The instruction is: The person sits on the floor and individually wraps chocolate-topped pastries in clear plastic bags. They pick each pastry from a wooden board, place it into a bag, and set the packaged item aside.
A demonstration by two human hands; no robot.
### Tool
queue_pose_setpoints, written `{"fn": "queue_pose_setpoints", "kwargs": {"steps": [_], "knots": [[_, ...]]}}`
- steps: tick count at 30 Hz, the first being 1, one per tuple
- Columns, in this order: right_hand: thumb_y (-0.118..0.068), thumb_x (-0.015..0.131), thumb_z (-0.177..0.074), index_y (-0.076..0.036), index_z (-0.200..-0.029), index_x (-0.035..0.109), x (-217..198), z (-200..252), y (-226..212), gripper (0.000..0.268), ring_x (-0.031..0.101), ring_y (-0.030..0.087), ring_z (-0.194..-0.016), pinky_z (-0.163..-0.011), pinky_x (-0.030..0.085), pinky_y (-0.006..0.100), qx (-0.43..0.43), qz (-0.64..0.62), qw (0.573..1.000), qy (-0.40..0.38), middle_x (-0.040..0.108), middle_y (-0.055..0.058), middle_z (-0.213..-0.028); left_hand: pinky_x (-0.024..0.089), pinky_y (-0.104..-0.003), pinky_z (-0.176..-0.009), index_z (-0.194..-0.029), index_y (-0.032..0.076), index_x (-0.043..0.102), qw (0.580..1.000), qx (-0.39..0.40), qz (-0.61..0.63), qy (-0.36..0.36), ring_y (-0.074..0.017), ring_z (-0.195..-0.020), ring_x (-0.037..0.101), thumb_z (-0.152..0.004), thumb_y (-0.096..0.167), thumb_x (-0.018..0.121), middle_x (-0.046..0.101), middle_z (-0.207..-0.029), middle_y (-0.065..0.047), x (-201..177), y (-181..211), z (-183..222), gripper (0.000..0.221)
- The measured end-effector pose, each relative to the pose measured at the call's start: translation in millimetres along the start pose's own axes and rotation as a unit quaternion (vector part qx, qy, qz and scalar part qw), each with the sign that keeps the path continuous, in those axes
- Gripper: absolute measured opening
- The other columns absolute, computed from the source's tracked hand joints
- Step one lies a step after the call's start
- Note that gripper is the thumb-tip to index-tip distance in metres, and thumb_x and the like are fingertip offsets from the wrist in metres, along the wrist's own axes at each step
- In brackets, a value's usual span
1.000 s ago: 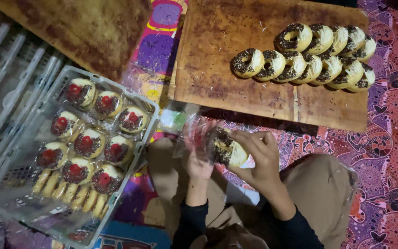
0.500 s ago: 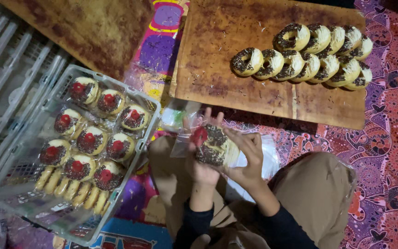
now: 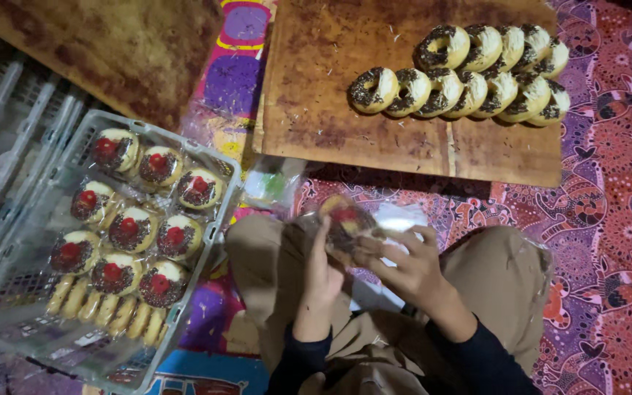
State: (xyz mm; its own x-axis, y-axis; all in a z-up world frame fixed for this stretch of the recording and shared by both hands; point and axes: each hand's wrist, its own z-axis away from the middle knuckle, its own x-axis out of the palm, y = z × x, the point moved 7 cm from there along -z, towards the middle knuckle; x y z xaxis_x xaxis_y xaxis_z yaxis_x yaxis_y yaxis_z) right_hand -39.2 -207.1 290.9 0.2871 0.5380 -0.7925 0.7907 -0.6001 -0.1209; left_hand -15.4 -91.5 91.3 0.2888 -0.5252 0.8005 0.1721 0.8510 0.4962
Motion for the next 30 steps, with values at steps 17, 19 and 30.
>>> {"fn": "queue_pose_setpoints", "kwargs": {"steps": [17, 19, 30], "knots": [[-0.014, 0.073, -0.073, -0.009, -0.106, 0.077, -36, -19, 21, 0.034, 0.060, 0.026, -0.094, -0.079, 0.050, 0.040, 0.018, -0.144, 0.985, -0.095, 0.063, 0.004, -0.096, 0.048, -0.038, -0.058, -0.096, 0.000, 0.064, 0.777, 0.070, -0.575, -0.246, -0.0250, -0.063, 0.069, -0.103, 0.018, 0.054, 0.067, -0.072, -0.015, 91, 48, 69, 0.022], [-0.015, 0.072, -0.073, -0.006, -0.106, 0.077, -33, -15, 19, 0.035, 0.059, 0.026, -0.097, -0.079, 0.050, 0.040, 0.011, -0.142, 0.983, -0.112, 0.063, 0.005, -0.097, 0.046, -0.041, -0.059, -0.094, -0.001, 0.062, 0.735, 0.104, -0.617, -0.261, -0.0336, -0.067, 0.067, -0.104, 0.017, 0.056, 0.066, -0.074, -0.019, 88, 47, 70, 0.021], [-0.007, 0.069, -0.074, 0.001, -0.115, 0.063, 1, 77, 94, 0.042, 0.061, 0.036, -0.109, -0.089, 0.052, 0.044, 0.226, 0.051, 0.956, -0.178, 0.062, 0.018, -0.114, 0.047, -0.041, -0.086, -0.129, 0.004, 0.061, 0.915, 0.009, -0.332, -0.231, -0.0303, -0.104, 0.063, -0.101, 0.013, 0.061, 0.064, -0.120, -0.015, 14, 77, 85, 0.029]]}}
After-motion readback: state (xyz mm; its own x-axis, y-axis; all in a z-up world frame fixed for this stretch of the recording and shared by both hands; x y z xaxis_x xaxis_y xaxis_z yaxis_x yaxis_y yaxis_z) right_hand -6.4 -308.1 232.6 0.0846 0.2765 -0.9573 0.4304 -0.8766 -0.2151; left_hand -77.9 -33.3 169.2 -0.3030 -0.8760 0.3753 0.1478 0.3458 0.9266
